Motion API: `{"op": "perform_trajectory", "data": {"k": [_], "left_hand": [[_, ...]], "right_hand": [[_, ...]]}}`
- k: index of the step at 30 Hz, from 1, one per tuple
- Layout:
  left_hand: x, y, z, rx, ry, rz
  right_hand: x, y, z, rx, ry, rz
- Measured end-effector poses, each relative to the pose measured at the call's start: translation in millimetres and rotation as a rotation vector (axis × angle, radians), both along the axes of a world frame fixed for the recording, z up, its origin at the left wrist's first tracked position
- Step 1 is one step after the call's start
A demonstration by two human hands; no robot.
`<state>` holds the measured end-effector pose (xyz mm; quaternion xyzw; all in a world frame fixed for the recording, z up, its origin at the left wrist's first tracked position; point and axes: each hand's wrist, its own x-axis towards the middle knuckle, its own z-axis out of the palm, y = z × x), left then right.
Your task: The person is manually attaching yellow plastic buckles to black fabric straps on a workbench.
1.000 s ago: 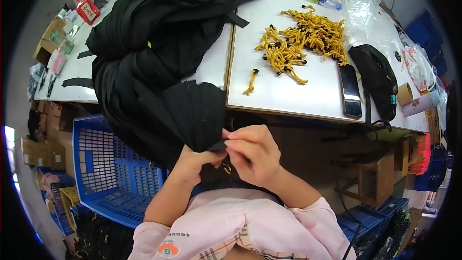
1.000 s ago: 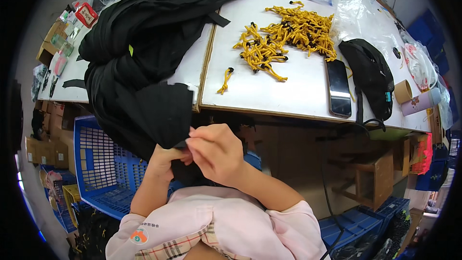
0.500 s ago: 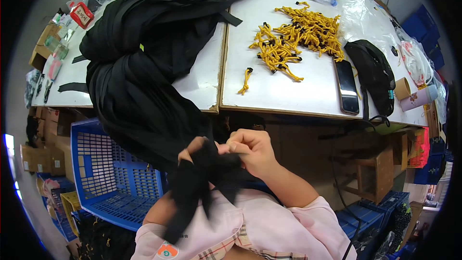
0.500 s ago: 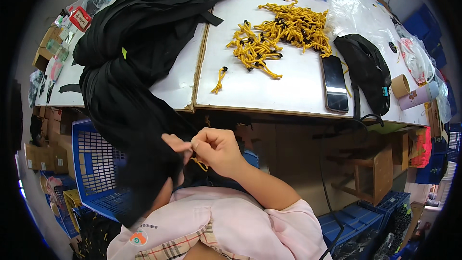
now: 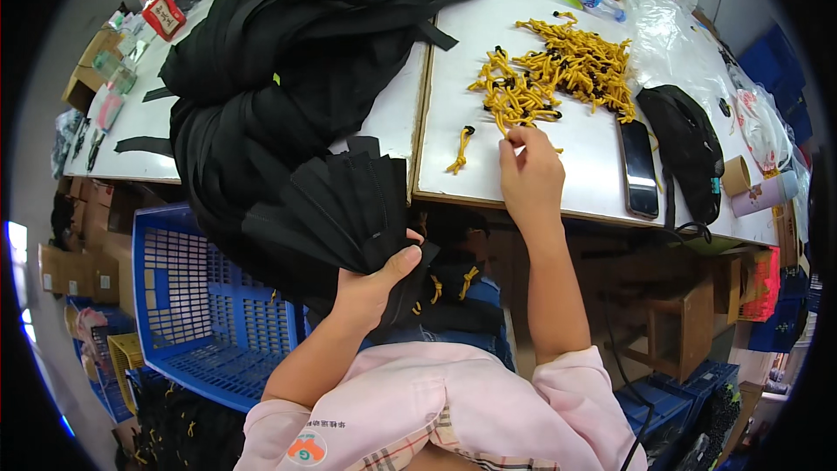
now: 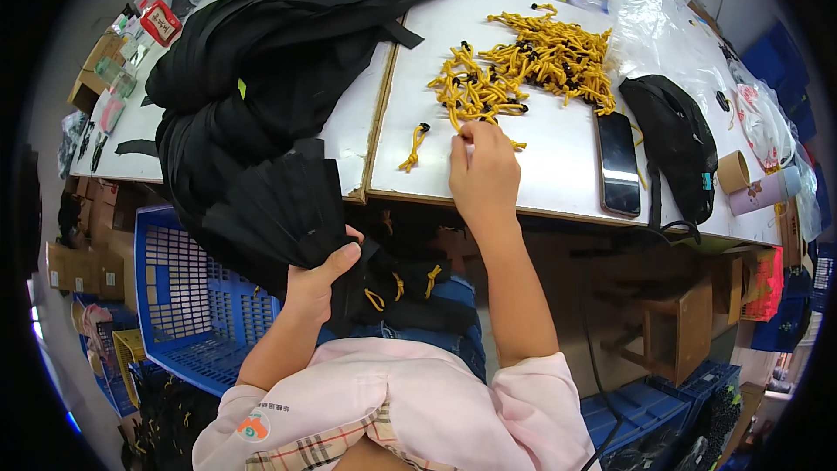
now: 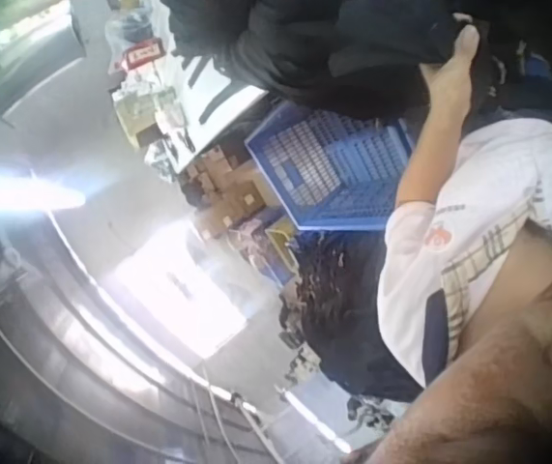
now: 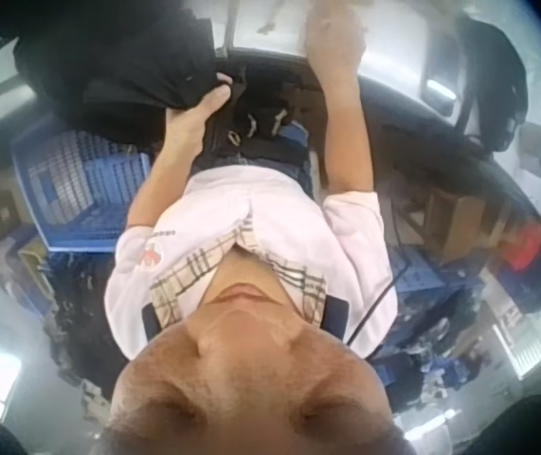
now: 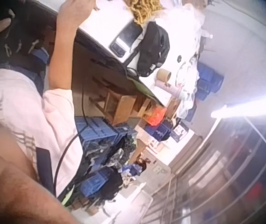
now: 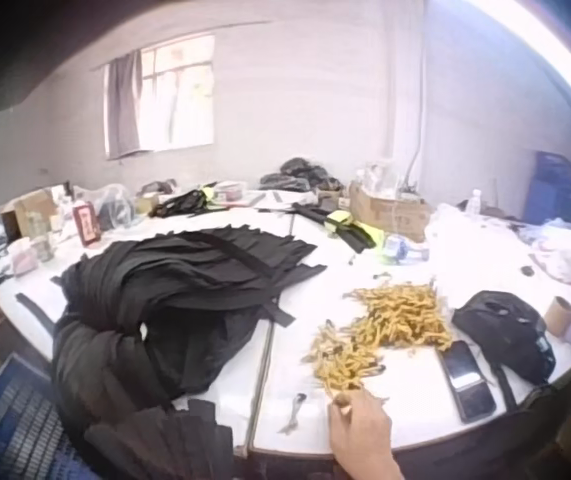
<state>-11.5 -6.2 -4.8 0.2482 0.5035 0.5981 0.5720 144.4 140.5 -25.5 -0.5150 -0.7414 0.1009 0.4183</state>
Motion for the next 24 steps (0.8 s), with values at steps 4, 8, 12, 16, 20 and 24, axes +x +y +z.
{"op": "perform_trajectory", "data": {"k": [4, 8, 12, 16, 20, 24], "left_hand": [[0.6, -4.0, -4.9, 0.089, 0.246, 0.099], [3.6, -5.8, -3.2, 0.167, 0.262, 0.014], [3.2, -7.2, 0.1, 0.203, 0.301, -0.048], [-0.5, -7.2, 1.2, 0.232, 0.515, -0.129], [2.4, -13.4, -1.5, 0.157, 0.363, -0.073], [4.4, -9.7, 3.5, 0.256, 0.381, 0.008]], "right_hand": [[-17.0, -66.5, 26.5, -0.717, 0.784, 0.504], [-16.8, -83.5, 24.8, -0.471, 0.625, 0.678], [-17.1, -81.5, 32.0, -0.206, 0.43, 0.681], [-15.8, -80.9, 34.9, 0.143, 0.167, 0.745], [-17.7, -81.9, 27.2, 0.019, 0.306, 0.769], [-29.7, -93.8, 23.3, -0.239, 0.582, 0.672]]}}
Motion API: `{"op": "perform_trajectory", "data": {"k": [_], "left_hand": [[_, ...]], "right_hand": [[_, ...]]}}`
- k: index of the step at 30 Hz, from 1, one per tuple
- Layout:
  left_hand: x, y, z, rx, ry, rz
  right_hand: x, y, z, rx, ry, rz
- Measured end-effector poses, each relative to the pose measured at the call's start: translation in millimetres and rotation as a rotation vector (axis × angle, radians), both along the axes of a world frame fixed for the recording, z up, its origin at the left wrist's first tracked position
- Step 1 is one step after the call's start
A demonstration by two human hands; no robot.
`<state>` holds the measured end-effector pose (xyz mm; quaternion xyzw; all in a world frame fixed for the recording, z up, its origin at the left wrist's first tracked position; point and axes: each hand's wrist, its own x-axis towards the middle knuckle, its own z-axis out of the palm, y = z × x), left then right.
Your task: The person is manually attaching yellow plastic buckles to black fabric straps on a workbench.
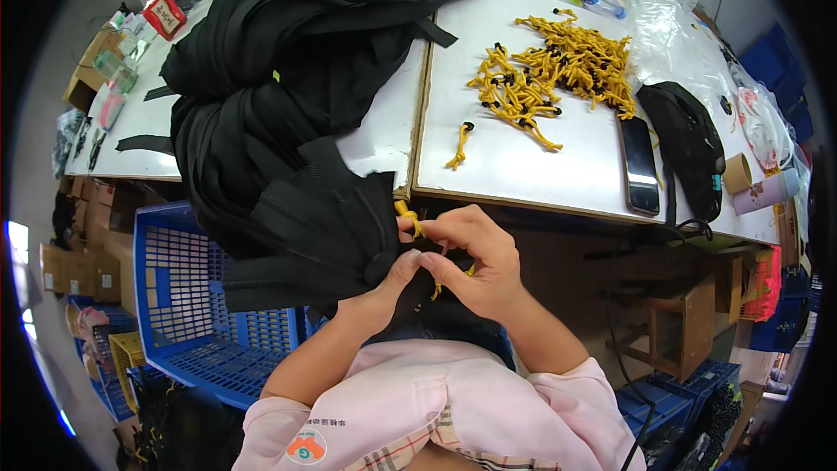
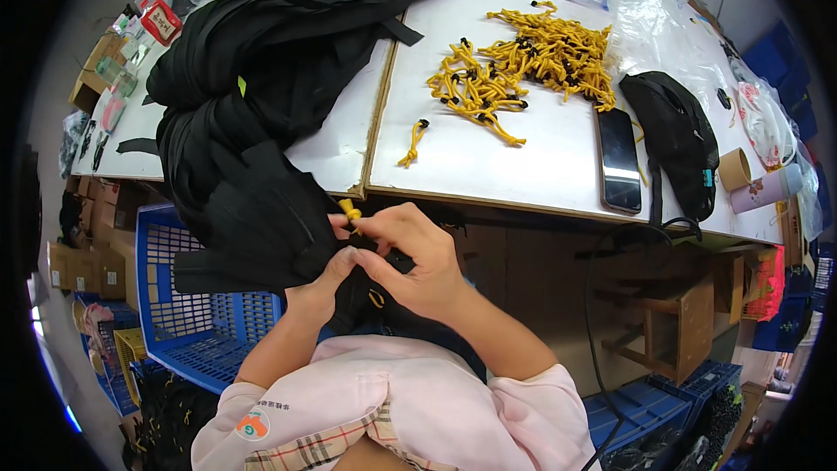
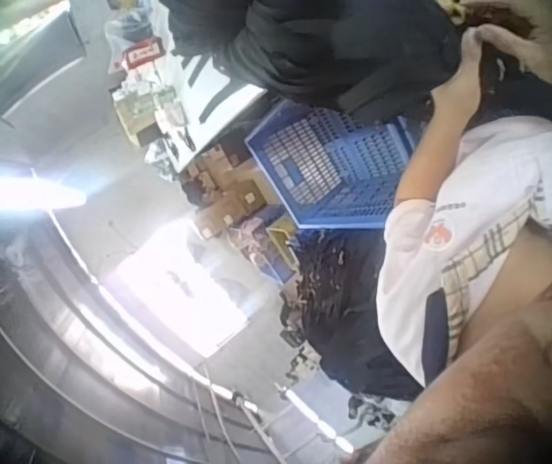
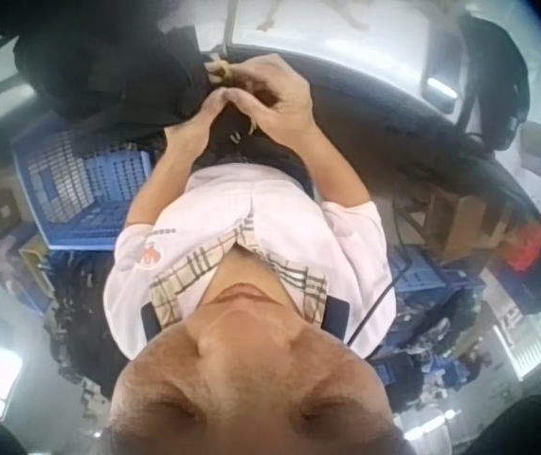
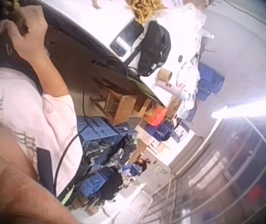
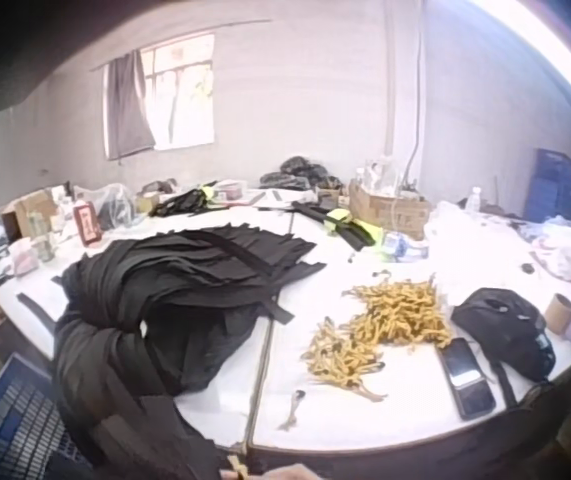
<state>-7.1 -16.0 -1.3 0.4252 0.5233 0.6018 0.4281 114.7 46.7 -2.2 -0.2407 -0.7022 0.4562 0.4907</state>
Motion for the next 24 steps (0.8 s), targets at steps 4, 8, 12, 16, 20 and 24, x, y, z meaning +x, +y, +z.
{"op": "perform_trajectory", "data": {"k": [4, 8, 12, 16, 20, 24], "left_hand": [[-2.2, -1.3, 0.1, 0.041, 0.07, 0.035], [-4.3, -1.8, 7.4, -0.058, -0.002, 0.06], [-11.2, 0.0, 15.3, -0.186, -0.396, -0.071], [-15.3, -0.2, 14.3, -0.147, -0.226, -0.145], [-12.7, 1.7, 23.1, -0.257, -0.228, -0.11], [-10.6, 1.5, 17.9, -0.196, -0.219, -0.136]], "right_hand": [[-4.7, -15.8, -15.6, -0.247, 0.11, 0.012], [-8.0, -15.6, -13.7, -0.446, 0.328, 0.105], [0.6, -7.5, -11.9, -0.779, 0.54, 0.379], [5.5, -2.1, -5.0, -0.987, 0.428, 0.486], [3.6, -3.5, -5.9, -1.037, 0.438, 0.427], [7.4, 0.4, -9.9, -1.047, 0.412, 0.501]]}}
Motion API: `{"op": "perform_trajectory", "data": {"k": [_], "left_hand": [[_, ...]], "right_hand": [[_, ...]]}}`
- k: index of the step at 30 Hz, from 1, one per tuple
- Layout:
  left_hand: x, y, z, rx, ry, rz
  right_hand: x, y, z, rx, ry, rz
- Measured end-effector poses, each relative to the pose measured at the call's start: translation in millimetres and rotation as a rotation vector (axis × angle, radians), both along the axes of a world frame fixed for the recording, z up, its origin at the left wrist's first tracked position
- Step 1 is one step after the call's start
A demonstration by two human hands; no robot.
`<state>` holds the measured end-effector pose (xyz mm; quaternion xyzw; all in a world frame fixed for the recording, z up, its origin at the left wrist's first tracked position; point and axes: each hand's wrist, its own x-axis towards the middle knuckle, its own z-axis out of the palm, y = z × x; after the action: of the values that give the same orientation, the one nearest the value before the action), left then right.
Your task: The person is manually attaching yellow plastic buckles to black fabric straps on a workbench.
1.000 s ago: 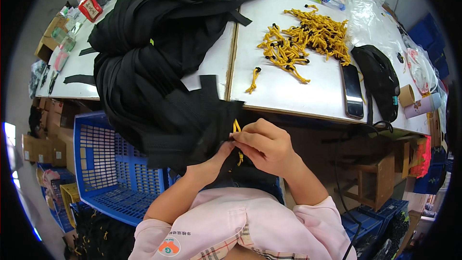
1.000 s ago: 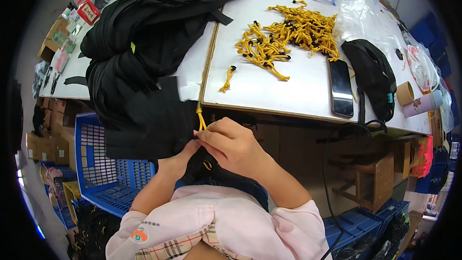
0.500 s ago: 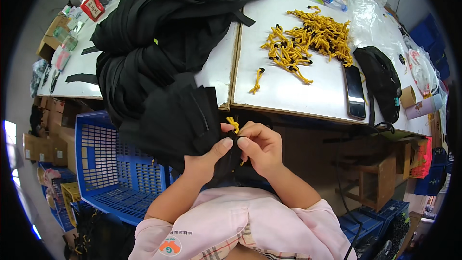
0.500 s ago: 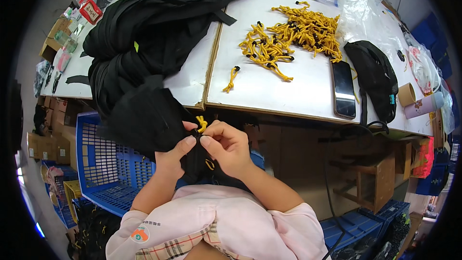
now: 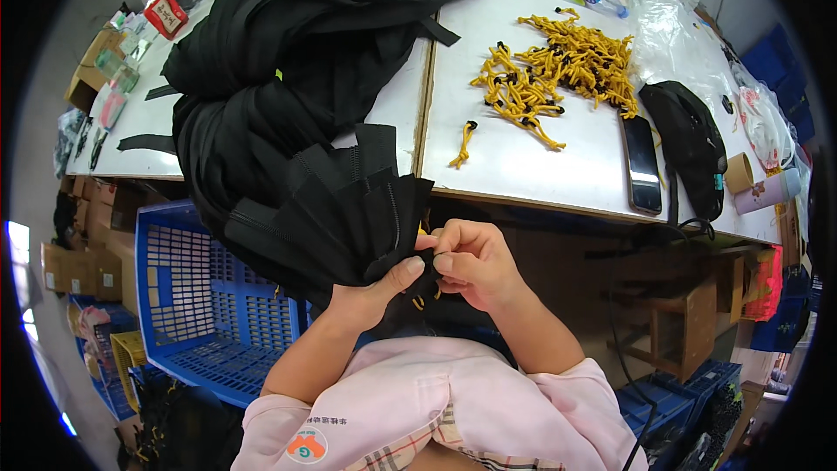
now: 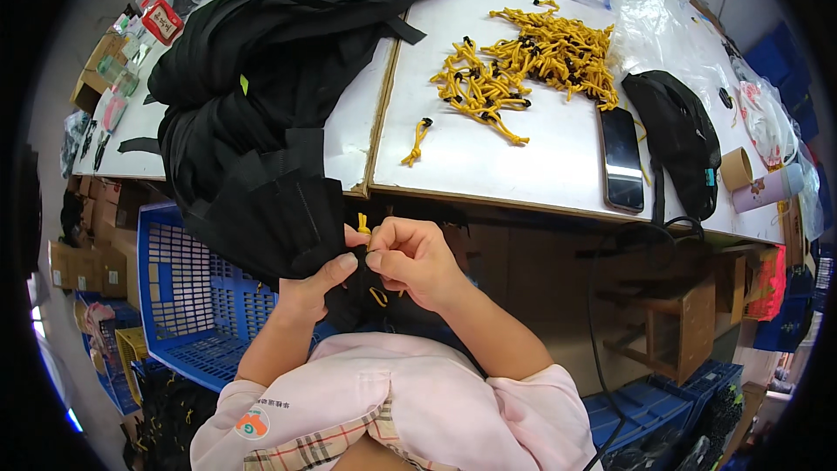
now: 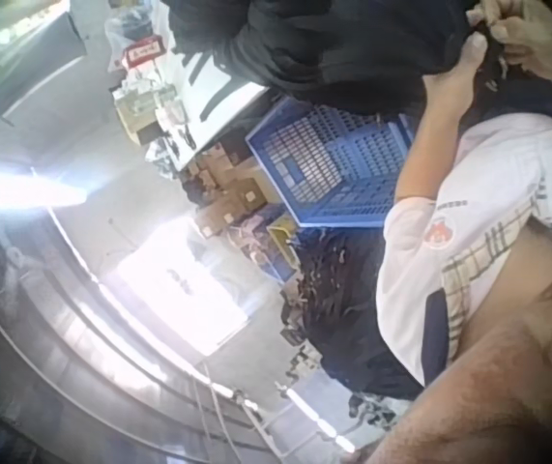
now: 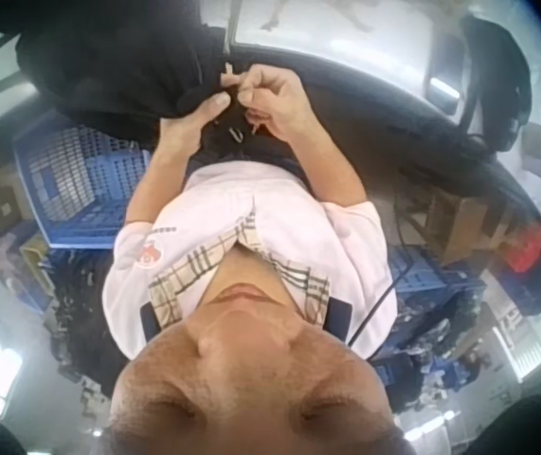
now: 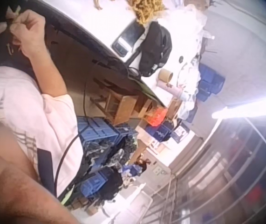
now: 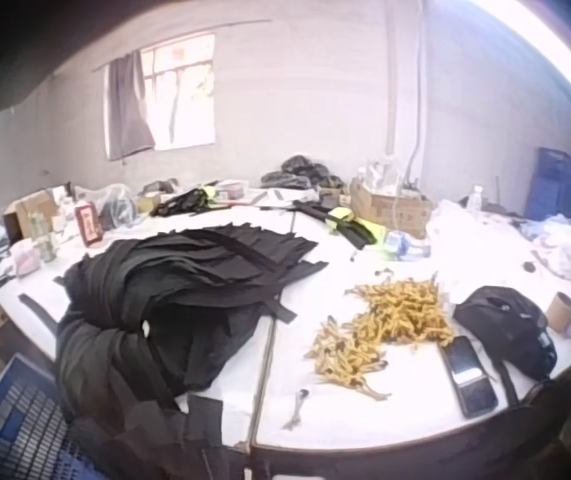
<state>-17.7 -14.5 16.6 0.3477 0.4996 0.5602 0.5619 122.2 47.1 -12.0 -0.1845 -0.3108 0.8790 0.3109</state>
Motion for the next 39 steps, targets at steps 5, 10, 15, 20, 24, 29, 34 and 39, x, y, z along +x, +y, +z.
{"op": "perform_trajectory", "data": {"k": [5, 10, 15, 20, 24, 29, 34, 39], "left_hand": [[4.5, 0.8, -5.7, 0.1, 0.105, 0.06], [2.3, -2.8, 0.0, 0.194, 0.313, -0.026], [8.9, -7.2, -2.3, 0.044, 0.32, 0.038], [-0.4, -1.9, -9.4, -0.08, 0.121, 0.083], [5.4, -0.1, -12.0, 0.175, 0.22, 0.174], [-3.9, 8.3, -4.6, 0.007, -0.044, 0.144], [-7.0, 14.4, -2.9, -0.152, -0.396, 0.115], [-7.0, 15.4, 2.1, -0.379, -0.764, 0.08]], "right_hand": [[-13.8, -15.4, 2.7, 0.367, -0.169, -0.395], [-5.8, -12.0, -8.6, 0.752, -0.227, -0.296], [-5.1, -20.7, -3.8, 0.228, -0.163, -0.236], [-10.2, -9.3, -3.4, 1.115, -0.306, -0.646], [-2.8, 3.9, 12.4, 0.794, -0.39, -0.235], [7.3, -4.8, 5.5, 0.99, -0.451, 0.241], [-5.3, -15.6, 33.0, 1.558, -0.693, -0.446], [-16.7, -20.5, 25.0, 1.679, -0.643, -0.443]]}}
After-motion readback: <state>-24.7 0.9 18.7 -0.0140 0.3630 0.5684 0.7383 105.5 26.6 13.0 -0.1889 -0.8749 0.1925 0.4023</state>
